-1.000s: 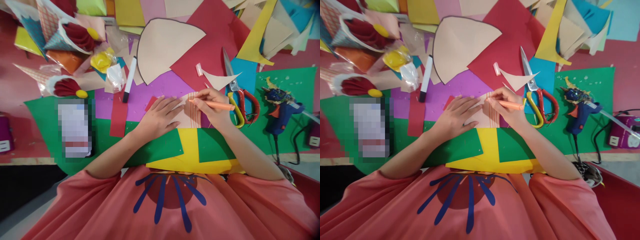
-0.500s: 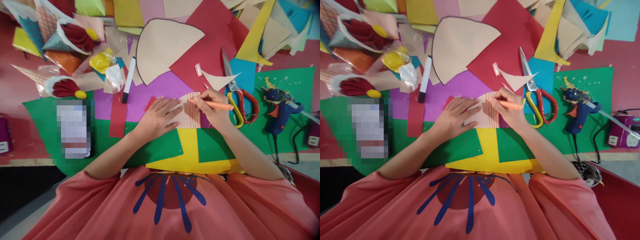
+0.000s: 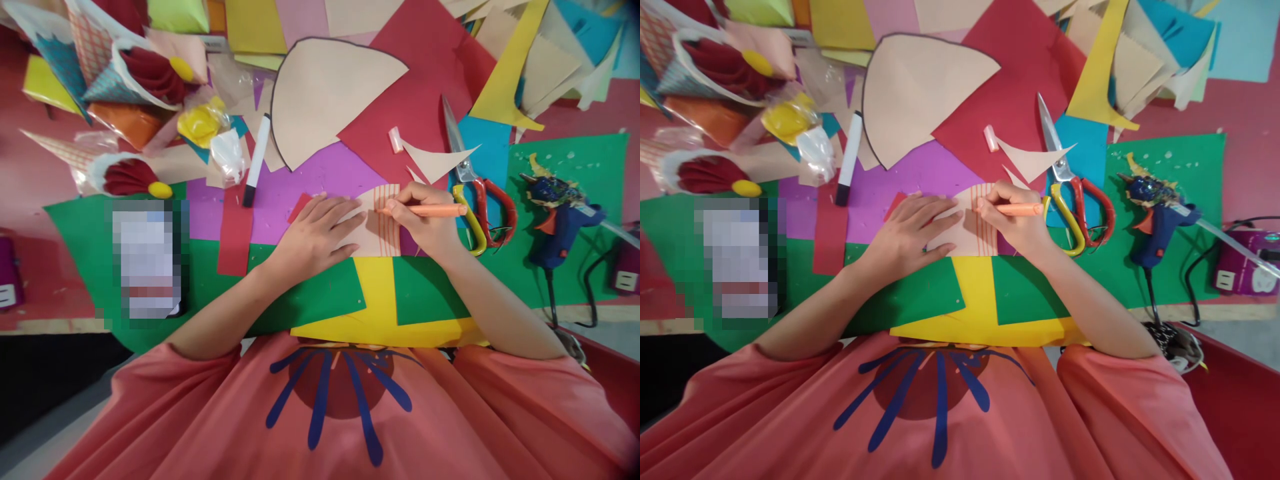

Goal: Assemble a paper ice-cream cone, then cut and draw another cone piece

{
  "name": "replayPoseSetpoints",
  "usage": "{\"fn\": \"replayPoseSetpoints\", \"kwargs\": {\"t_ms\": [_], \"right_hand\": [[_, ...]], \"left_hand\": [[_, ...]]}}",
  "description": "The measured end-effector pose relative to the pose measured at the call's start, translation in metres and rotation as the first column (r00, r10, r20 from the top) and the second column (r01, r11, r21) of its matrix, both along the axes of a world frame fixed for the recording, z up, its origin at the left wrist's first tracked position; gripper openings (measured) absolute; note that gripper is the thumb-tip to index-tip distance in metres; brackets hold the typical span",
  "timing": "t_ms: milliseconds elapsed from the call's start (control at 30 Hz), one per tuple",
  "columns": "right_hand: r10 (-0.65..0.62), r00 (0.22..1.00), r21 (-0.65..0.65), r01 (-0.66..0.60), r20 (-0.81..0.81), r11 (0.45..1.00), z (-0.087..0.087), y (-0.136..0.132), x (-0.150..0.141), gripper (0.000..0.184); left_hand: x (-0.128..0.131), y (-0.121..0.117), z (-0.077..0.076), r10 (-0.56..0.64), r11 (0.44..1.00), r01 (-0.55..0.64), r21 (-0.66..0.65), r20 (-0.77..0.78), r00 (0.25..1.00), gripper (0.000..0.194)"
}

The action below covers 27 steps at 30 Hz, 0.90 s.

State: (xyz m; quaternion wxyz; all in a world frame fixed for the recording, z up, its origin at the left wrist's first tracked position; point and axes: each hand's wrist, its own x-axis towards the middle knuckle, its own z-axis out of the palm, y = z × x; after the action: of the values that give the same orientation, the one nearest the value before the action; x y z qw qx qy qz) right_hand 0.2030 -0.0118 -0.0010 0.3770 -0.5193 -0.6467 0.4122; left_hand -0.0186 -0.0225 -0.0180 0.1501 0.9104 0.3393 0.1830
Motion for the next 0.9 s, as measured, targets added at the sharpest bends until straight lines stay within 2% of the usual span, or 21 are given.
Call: {"fn": "replayPoseSetpoints", "kwargs": {"t_ms": [100,300,500,900], "right_hand": [[-0.001,1.000,-0.024,0.000,-0.024,1.000,0.0005,-0.0013,-0.0006,0.027],[-0.115,0.992,0.008,0.115,-0.053,0.993,-0.0010,-0.0068,0.0020,0.030],[-0.065,0.998,0.028,0.065,0.009,0.998,-0.0030,-0.0055,0.0021,0.028],[-0.018,0.998,0.001,0.018,0.065,1.000,-0.0017,-0.0021,0.0004,0.028]], "left_hand": [[-0.0001,0.0000,0.0004,0.007,1.000,-0.007,-0.002,-0.010,1.000,0.042],[-0.0006,-0.0025,0.0010,0.035,0.997,-0.039,-0.066,-0.062,0.997,0.042],[0.0006,-0.0043,0.0018,0.080,0.992,-0.086,-0.088,-0.072,0.994,0.046],[0.0001,-0.0037,0.0006,0.067,0.997,-0.070,-0.035,-0.069,0.995,0.047]]}}
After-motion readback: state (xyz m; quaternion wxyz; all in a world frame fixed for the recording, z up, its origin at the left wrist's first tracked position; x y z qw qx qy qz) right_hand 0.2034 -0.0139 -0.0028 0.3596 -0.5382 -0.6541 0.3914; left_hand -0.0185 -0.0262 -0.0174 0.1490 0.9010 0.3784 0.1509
